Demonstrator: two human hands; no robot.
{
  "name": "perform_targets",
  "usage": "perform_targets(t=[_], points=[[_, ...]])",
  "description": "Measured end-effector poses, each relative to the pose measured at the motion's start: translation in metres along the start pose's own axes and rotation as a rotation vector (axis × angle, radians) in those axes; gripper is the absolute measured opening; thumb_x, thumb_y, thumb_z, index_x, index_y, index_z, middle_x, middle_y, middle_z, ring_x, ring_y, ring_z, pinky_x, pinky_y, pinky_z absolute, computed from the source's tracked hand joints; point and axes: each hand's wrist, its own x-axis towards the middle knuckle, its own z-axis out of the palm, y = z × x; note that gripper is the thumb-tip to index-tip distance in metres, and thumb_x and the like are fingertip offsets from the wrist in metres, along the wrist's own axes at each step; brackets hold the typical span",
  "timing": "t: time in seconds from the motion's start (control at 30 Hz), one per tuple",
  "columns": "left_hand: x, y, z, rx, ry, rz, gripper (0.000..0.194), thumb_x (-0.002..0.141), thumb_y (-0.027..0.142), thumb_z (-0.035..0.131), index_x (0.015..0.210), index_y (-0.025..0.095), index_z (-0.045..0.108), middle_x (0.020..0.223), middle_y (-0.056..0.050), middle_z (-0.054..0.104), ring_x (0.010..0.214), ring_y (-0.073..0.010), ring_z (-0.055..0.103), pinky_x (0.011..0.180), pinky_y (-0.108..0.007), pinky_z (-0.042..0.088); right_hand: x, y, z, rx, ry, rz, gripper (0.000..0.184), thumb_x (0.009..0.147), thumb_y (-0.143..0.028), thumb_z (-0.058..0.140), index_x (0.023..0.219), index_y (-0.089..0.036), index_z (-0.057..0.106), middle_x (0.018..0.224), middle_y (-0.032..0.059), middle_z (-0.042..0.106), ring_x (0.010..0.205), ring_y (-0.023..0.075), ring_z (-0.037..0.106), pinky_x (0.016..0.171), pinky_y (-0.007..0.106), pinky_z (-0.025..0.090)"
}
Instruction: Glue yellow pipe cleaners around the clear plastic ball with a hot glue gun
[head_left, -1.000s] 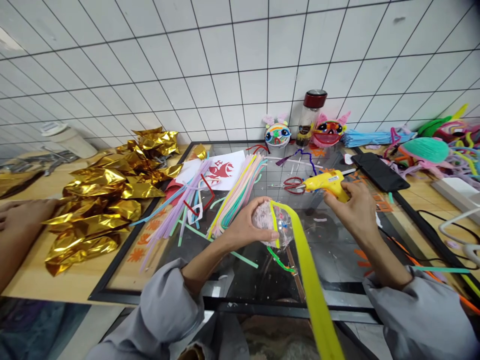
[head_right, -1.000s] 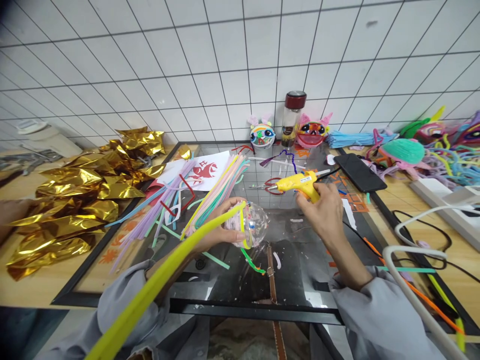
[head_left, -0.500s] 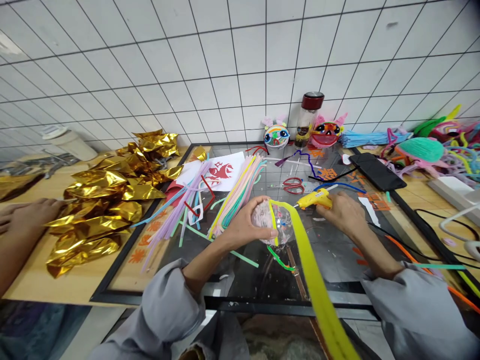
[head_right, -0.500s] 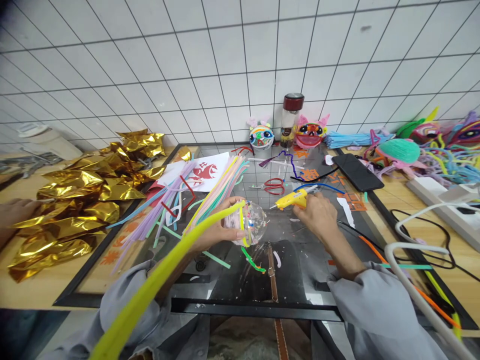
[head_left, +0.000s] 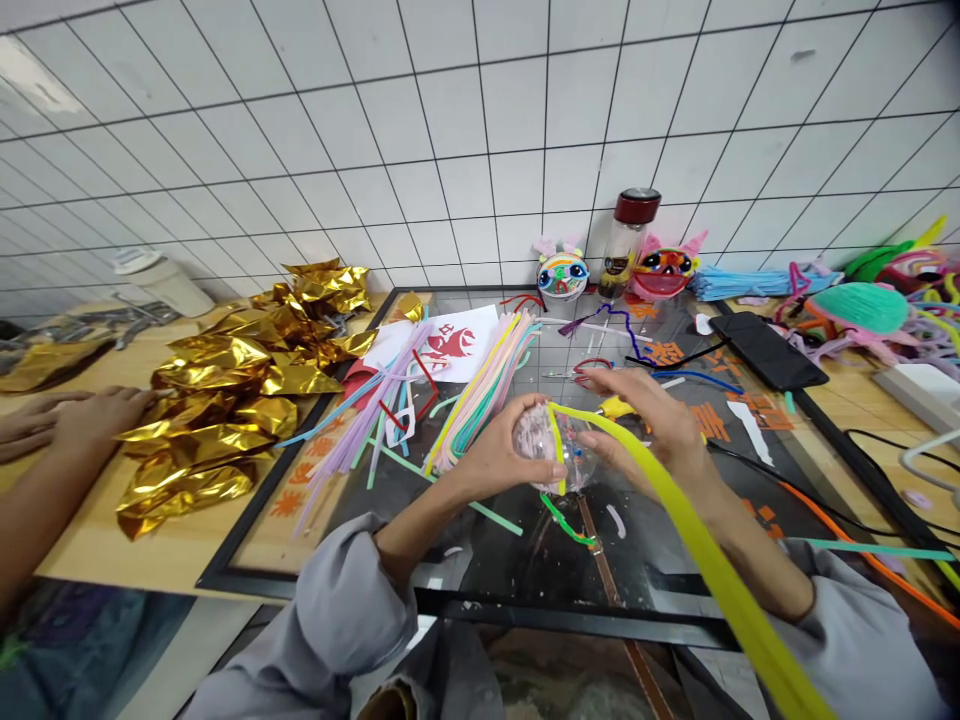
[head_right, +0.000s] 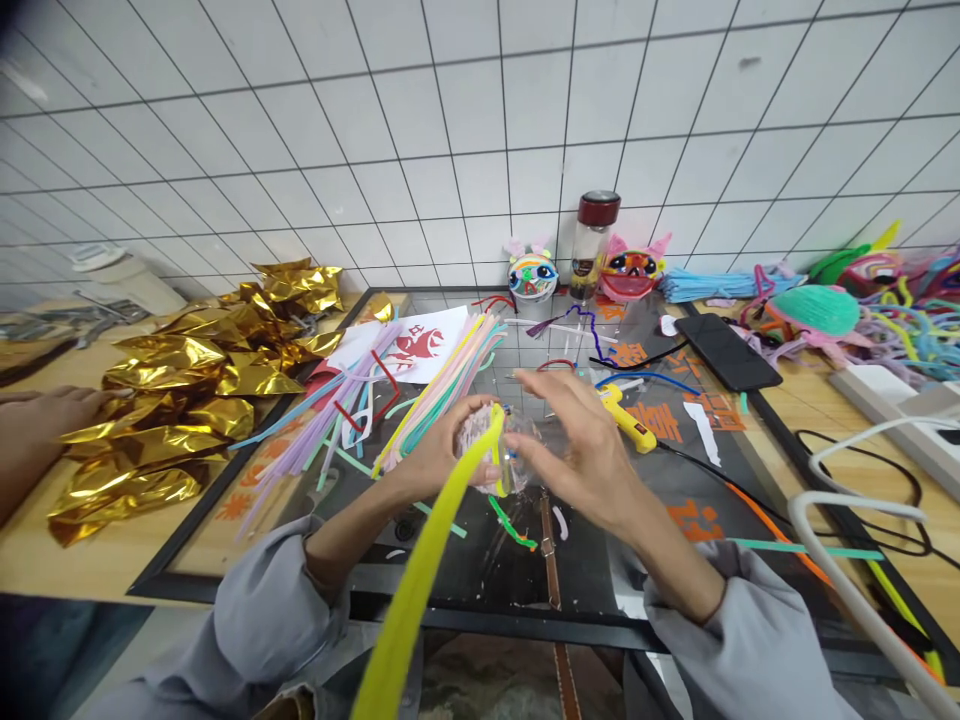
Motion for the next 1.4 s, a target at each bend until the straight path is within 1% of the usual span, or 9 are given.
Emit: perform_targets(t=[0.07, 0.13, 0.2, 0.3, 0.47, 0.67, 0.83, 1.13, 1.4], points=[[0.0, -0.003, 0.001, 0.022, 0.003, 0.027, 0.086, 0.055, 0.033, 0.087, 0.13, 0.017, 0.048, 0.131, -0.012, 0.056, 0.123, -0.0309, 0.054, 0.11, -0.045, 0.041, 0.005, -0.011, 0.004, 0.029, -0.024, -0.04, 0.035, 0.09, -0.028, 0.06, 0.125, -0.024, 0.06, 0.116, 0.0098, 0.065, 0.108, 0.0228, 0.062, 0.09, 0.039, 0.051], [0.0, -0.004, 0.002, 0.04, 0.015, 0.055, 0.084, 0.056, 0.033, 0.088, 0.128, 0.017, 0.049, 0.13, -0.011, 0.057, 0.122, -0.0307, 0.055, 0.109, -0.044, 0.042, 0.007, -0.015, 0.007, 0.063, -0.011, -0.041, 0.022, 0.093, -0.02, 0.053, 0.108, -0.023, 0.068, 0.104, 0.0081, 0.068, 0.098, 0.0203, 0.065, 0.084, 0.036, 0.053], [-0.001, -0.004, 0.003, 0.049, 0.026, 0.063, 0.083, 0.057, 0.033, 0.088, 0.128, 0.018, 0.049, 0.13, -0.011, 0.057, 0.122, -0.0312, 0.055, 0.109, -0.045, 0.041, 0.005, -0.014, 0.009, 0.1, 0.027, -0.013, 0.02, 0.093, -0.016, 0.052, 0.096, -0.022, 0.071, 0.092, 0.0051, 0.071, 0.087, 0.0178, 0.068, 0.077, 0.032, 0.054], [-0.002, 0.0, 0.004, 0.05, 0.022, 0.035, 0.086, 0.055, 0.033, 0.087, 0.13, 0.017, 0.048, 0.134, -0.012, 0.055, 0.125, -0.0332, 0.052, 0.111, -0.046, 0.039, 0.0, -0.011, 0.01, 0.109, 0.095, 0.022, 0.016, 0.09, -0.016, 0.058, 0.091, -0.024, 0.073, 0.085, 0.0013, 0.075, 0.081, 0.0169, 0.071, 0.075, 0.03, 0.056], [-0.002, 0.003, 0.004, -0.003, 0.016, 0.052, 0.095, 0.054, 0.035, 0.087, 0.135, 0.015, 0.042, 0.14, -0.015, 0.049, 0.133, -0.0332, 0.047, 0.115, -0.044, 0.035, -0.006, -0.012, 0.01, 0.086, 0.145, 0.018, 0.017, 0.089, -0.017, 0.062, 0.092, -0.027, 0.075, 0.088, -0.0005, 0.077, 0.08, 0.018, 0.073, 0.076, 0.033, 0.058], [-0.003, 0.006, 0.003, 0.038, 0.024, 0.071, 0.085, 0.055, 0.032, 0.086, 0.129, 0.019, 0.048, 0.134, -0.011, 0.054, 0.127, -0.0308, 0.051, 0.112, -0.041, 0.038, -0.012, -0.009, 0.012, 0.078, 0.113, 0.002, 0.019, 0.089, -0.017, 0.061, 0.098, -0.029, 0.072, 0.092, -0.0004, 0.077, 0.09, 0.0206, 0.072, 0.083, 0.039, 0.058], [-0.004, 0.009, 0.003, 0.036, 0.021, 0.071, 0.085, 0.054, 0.033, 0.086, 0.128, 0.018, 0.048, 0.131, -0.01, 0.055, 0.122, -0.031, 0.053, 0.108, -0.04, 0.041, -0.016, -0.01, 0.013, 0.012, 0.066, 0.006, 0.016, 0.09, -0.018, 0.059, 0.094, -0.029, 0.071, 0.095, 0.0021, 0.076, 0.096, 0.0238, 0.071, 0.089, 0.046, 0.055], [-0.004, 0.01, 0.004, 0.041, 0.022, 0.054, 0.085, 0.054, 0.034, 0.085, 0.127, 0.017, 0.047, 0.129, -0.011, 0.055, 0.12, -0.0315, 0.053, 0.105, -0.041, 0.042, -0.016, -0.013, 0.013, 0.009, 0.022, -0.076, 0.023, 0.089, -0.012, 0.059, 0.102, -0.029, 0.067, 0.091, -0.0004, 0.076, 0.093, 0.0217, 0.072, 0.079, 0.04, 0.053], [-0.004, 0.006, 0.005, 0.076, 0.057, 0.086, 0.087, 0.055, 0.035, 0.086, 0.129, 0.016, 0.045, 0.132, -0.013, 0.052, 0.124, -0.0329, 0.051, 0.11, -0.045, 0.039, -0.017, -0.015, 0.014, -0.022, 0.01, -0.107, 0.022, 0.089, -0.01, 0.059, 0.101, -0.027, 0.066, 0.093, 0.0, 0.076, 0.094, 0.0203, 0.07, 0.081, 0.038, 0.052]])
